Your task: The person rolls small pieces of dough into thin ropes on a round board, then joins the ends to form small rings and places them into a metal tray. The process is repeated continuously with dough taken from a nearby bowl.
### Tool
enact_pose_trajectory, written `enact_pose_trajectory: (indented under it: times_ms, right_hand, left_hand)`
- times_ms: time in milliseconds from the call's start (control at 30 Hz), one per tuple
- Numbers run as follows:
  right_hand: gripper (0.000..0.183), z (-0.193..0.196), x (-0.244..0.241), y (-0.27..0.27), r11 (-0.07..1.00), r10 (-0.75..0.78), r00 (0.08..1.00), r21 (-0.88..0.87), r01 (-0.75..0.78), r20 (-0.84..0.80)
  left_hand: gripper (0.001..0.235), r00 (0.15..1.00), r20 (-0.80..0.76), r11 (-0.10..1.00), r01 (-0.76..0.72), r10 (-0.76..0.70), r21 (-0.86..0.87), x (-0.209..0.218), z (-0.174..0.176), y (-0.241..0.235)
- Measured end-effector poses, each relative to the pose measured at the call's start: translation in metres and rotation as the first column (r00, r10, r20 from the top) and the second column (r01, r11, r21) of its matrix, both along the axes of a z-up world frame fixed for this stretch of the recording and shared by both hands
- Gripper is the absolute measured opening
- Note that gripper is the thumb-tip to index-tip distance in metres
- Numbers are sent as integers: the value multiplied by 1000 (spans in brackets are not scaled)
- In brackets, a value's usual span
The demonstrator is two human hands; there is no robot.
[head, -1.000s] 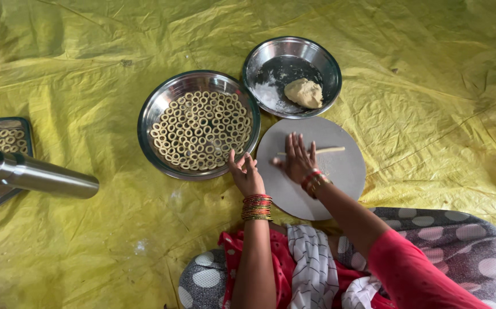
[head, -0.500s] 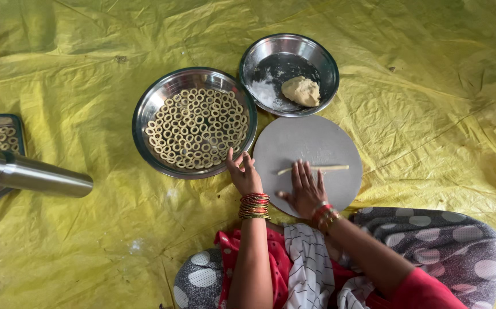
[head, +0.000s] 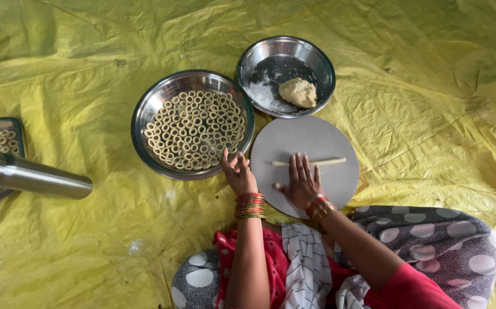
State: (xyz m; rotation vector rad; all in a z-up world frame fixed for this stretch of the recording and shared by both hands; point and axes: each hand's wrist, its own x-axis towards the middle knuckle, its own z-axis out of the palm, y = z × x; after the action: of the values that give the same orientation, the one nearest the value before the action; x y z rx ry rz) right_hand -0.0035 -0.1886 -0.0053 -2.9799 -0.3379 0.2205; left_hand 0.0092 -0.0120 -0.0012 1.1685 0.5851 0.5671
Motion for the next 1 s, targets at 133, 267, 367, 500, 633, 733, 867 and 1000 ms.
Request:
enact_pose_trajectory:
  times_ms: [133,267,367,500,633,733,867,1000]
  right_hand:
    - [106,12,-37,-19,997,66,996,-44,-69,-58]
    - [104,21,-43,-15,991,116,992,-80,-111,50]
    - [101,16,-45,5,963,223,970,-133,-234,-97]
    - [98,2,-8,38,952,280,959,-137,-273,31]
    - [102,-9,58,61,995,97,995,10,-97,21]
    - [103,-14,62,62,997,47,994,53,-53,101]
    - [101,-12,5,50,988,155,964,-7,-157,215]
    - [96,3,-61,27,986,164,983,-3,-165,-77]
  left_hand:
    - [65,997,-67,999,32,-33,-7,-2,2,-3]
    - [64,998,-58,1000,13,-13,8,-2,5,-2]
    - [63,1000,-30,1000,0,0,1,-3,6,-1]
    - [62,998,-60,1000,23,-22,15,-3,7,-1]
    - [63,1000,-20,999,15,-15,-33,-4,9,0]
    - [64,999,-28,999,24,-25,-34,-3,12,0]
    - [64,998,-52,1000,22,-22,3,-3,13,1]
    - [65,996,-83,999,33,-33,-5,-2,9,-1]
